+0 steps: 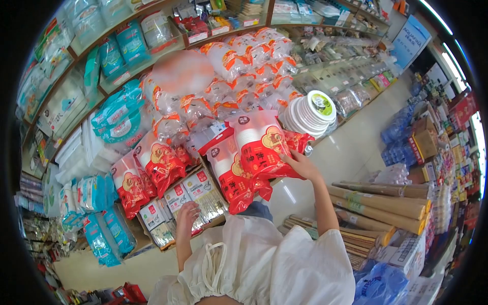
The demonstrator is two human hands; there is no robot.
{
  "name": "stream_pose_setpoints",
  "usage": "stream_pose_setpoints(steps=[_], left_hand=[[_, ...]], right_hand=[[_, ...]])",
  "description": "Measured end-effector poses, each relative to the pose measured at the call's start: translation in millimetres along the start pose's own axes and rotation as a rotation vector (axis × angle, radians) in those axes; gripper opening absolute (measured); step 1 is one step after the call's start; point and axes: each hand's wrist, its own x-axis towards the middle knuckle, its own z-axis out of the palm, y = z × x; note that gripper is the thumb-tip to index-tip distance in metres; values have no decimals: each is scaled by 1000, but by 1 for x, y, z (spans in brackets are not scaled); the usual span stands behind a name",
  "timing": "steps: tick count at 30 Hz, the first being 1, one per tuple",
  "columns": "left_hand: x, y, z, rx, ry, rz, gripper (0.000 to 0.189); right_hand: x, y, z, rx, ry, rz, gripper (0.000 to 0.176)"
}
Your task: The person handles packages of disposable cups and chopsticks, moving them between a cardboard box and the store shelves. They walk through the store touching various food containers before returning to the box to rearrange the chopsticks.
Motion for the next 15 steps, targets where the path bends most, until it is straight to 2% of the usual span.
stream_pose_setpoints(steps=[6,10,12,15], left_hand=[[-1,3,-7,-27,44,19,27],[5,10,-29,-46,143,62,29],[12,10,-47,-67,194,91,34],[22,10,-70,-157,270,109,39]], right_hand=[[8,3,-9,81,82,-156,54],[9,-8,-11,113,312,-309,37],[13,-4,-14,289,374,-402,27],[0,-23,-14,398,438,-437,23]])
